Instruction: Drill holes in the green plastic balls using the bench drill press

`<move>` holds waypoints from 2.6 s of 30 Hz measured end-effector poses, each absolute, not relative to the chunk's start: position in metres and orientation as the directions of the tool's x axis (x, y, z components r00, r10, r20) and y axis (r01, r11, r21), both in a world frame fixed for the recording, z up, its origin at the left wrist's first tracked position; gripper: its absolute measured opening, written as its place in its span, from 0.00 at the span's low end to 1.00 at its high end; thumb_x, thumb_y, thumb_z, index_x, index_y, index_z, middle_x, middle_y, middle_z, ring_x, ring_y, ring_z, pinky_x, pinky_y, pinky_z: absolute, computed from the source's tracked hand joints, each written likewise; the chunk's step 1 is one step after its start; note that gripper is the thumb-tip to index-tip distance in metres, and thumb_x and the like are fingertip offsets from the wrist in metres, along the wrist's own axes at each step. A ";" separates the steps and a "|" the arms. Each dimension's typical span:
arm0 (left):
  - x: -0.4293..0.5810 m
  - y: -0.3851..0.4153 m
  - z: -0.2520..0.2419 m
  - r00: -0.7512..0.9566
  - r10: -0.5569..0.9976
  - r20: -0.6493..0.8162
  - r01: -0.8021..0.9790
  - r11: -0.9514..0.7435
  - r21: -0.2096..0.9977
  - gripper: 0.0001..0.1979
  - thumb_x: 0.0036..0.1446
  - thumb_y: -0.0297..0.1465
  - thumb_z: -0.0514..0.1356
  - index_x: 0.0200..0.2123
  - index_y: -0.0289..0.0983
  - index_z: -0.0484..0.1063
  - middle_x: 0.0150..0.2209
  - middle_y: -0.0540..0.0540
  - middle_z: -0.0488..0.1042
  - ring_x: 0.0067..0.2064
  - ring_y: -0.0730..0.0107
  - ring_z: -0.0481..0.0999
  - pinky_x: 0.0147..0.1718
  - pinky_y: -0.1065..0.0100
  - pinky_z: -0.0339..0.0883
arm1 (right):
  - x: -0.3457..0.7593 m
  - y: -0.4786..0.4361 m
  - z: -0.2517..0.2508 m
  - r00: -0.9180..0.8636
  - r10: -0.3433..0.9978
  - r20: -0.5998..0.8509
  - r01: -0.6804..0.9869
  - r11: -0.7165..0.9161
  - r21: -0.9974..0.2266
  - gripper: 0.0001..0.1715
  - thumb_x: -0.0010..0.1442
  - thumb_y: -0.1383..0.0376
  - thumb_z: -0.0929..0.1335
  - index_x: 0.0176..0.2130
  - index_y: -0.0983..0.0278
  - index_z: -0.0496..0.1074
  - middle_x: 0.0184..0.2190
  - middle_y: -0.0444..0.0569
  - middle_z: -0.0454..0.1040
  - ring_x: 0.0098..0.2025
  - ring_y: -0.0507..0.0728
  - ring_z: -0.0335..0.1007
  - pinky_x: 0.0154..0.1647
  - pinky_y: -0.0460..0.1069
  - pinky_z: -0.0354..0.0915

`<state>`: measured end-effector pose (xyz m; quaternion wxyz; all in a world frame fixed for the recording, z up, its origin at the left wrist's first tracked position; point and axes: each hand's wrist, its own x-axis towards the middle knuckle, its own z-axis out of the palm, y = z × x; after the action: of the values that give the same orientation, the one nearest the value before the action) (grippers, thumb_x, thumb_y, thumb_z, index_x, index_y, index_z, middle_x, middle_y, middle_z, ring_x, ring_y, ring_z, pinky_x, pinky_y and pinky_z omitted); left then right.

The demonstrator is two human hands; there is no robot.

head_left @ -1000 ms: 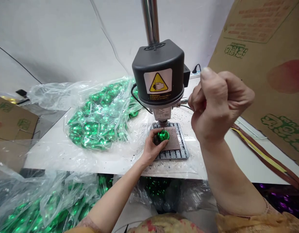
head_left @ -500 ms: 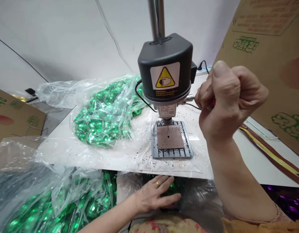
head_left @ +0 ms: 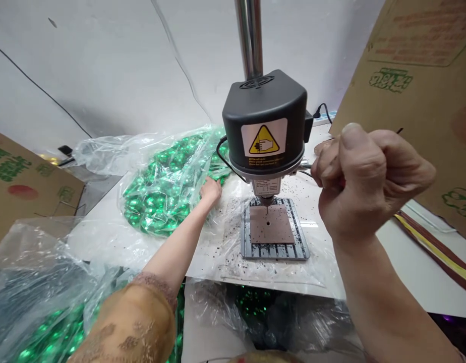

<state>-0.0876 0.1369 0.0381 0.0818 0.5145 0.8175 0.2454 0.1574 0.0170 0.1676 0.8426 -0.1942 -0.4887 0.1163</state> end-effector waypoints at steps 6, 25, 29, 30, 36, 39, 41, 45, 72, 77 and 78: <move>-0.085 0.150 0.024 -0.490 0.863 0.127 0.754 0.345 0.558 0.18 0.64 0.38 0.57 0.53 0.33 0.72 0.52 0.25 0.77 0.61 0.36 0.73 0.57 0.48 0.62 | 0.155 0.015 0.169 0.511 0.393 0.764 0.001 0.889 -0.458 0.25 0.61 0.72 0.67 0.17 0.62 0.56 0.13 0.37 0.54 0.17 0.46 0.51 0.20 0.50 0.48; -0.046 0.035 0.024 -0.007 0.999 0.041 -0.061 -0.041 0.997 0.27 0.51 0.44 0.71 0.51 0.38 0.72 0.42 0.45 0.80 0.41 0.68 0.79 0.43 0.66 0.73 | 0.157 0.017 0.164 0.500 0.391 0.773 -0.046 0.903 -0.427 0.23 0.61 0.67 0.69 0.18 0.61 0.59 0.14 0.39 0.56 0.16 0.48 0.52 0.18 0.51 0.49; -0.030 0.021 0.008 0.010 0.998 0.063 -0.020 -0.062 0.998 0.29 0.51 0.45 0.72 0.52 0.37 0.72 0.44 0.43 0.81 0.45 0.65 0.79 0.47 0.65 0.71 | 0.159 0.016 0.162 0.483 0.424 0.766 -0.079 0.892 -0.445 0.24 0.60 0.61 0.71 0.18 0.60 0.61 0.13 0.39 0.56 0.16 0.49 0.52 0.18 0.52 0.50; -0.028 0.021 0.005 0.016 0.998 0.066 -0.014 -0.066 0.998 0.29 0.51 0.45 0.72 0.52 0.37 0.72 0.45 0.43 0.80 0.46 0.64 0.79 0.48 0.64 0.71 | 0.160 0.016 0.162 0.474 0.430 0.769 -0.086 0.891 -0.445 0.24 0.59 0.60 0.71 0.18 0.61 0.60 0.13 0.39 0.56 0.16 0.48 0.52 0.18 0.51 0.50; -0.023 0.023 -0.004 0.073 0.992 0.098 0.076 -0.104 0.992 0.30 0.53 0.43 0.71 0.56 0.38 0.71 0.51 0.42 0.79 0.48 0.62 0.79 0.48 0.63 0.73 | 0.161 0.014 0.163 0.435 0.419 0.797 -0.046 0.895 -0.444 0.25 0.62 0.59 0.70 0.19 0.61 0.58 0.14 0.39 0.56 0.17 0.47 0.52 0.18 0.50 0.53; -0.021 0.022 -0.006 0.083 0.988 0.128 0.130 -0.138 0.982 0.29 0.53 0.43 0.70 0.55 0.39 0.72 0.52 0.42 0.79 0.49 0.61 0.79 0.49 0.62 0.73 | 0.160 0.014 0.162 0.441 0.412 0.798 0.009 0.887 -0.463 0.25 0.63 0.60 0.68 0.19 0.60 0.57 0.14 0.39 0.56 0.17 0.48 0.51 0.18 0.51 0.52; -0.018 0.020 -0.007 0.084 0.985 0.152 0.161 -0.164 0.973 0.29 0.53 0.43 0.71 0.55 0.39 0.72 0.53 0.42 0.78 0.52 0.59 0.79 0.52 0.60 0.72 | 0.160 0.014 0.161 0.444 0.421 0.791 0.014 0.880 -0.475 0.24 0.63 0.61 0.68 0.19 0.60 0.57 0.14 0.40 0.56 0.17 0.49 0.51 0.18 0.52 0.51; -0.014 0.016 -0.008 0.078 0.980 0.183 0.224 -0.196 0.955 0.29 0.52 0.42 0.71 0.56 0.39 0.72 0.54 0.41 0.78 0.56 0.55 0.76 0.58 0.55 0.68 | 0.159 0.016 0.159 0.455 0.413 0.789 -0.005 0.887 -0.461 0.24 0.63 0.62 0.68 0.20 0.60 0.57 0.14 0.39 0.55 0.17 0.49 0.49 0.18 0.52 0.50; -0.005 0.004 -0.007 0.206 0.944 0.257 0.314 -0.313 0.896 0.29 0.55 0.39 0.70 0.57 0.40 0.68 0.56 0.40 0.74 0.57 0.54 0.74 0.58 0.55 0.68 | 0.153 0.016 0.143 0.526 0.313 0.791 0.004 0.929 -0.370 0.29 0.61 0.66 0.68 0.17 0.64 0.49 0.14 0.37 0.48 0.16 0.44 0.44 0.18 0.49 0.43; -0.006 0.005 -0.008 0.216 0.944 0.248 0.287 -0.304 0.908 0.29 0.55 0.39 0.70 0.57 0.39 0.67 0.57 0.39 0.73 0.59 0.54 0.73 0.60 0.55 0.66 | 0.155 0.019 0.136 0.540 0.259 0.801 0.036 0.943 -0.330 0.28 0.59 0.70 0.67 0.17 0.64 0.47 0.13 0.37 0.48 0.15 0.43 0.44 0.16 0.47 0.43; -0.005 0.005 -0.008 0.215 0.943 0.253 0.285 -0.308 0.908 0.29 0.55 0.39 0.70 0.57 0.39 0.67 0.57 0.39 0.73 0.59 0.54 0.73 0.59 0.55 0.66 | 0.155 0.020 0.134 0.544 0.243 0.803 0.035 0.950 -0.312 0.28 0.59 0.71 0.67 0.17 0.64 0.47 0.13 0.37 0.48 0.15 0.43 0.43 0.16 0.47 0.43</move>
<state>-0.0054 0.0050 -0.0084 0.3780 0.6816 0.4506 0.4353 0.1554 0.0199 0.1343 0.8662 -0.1470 -0.4739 0.0600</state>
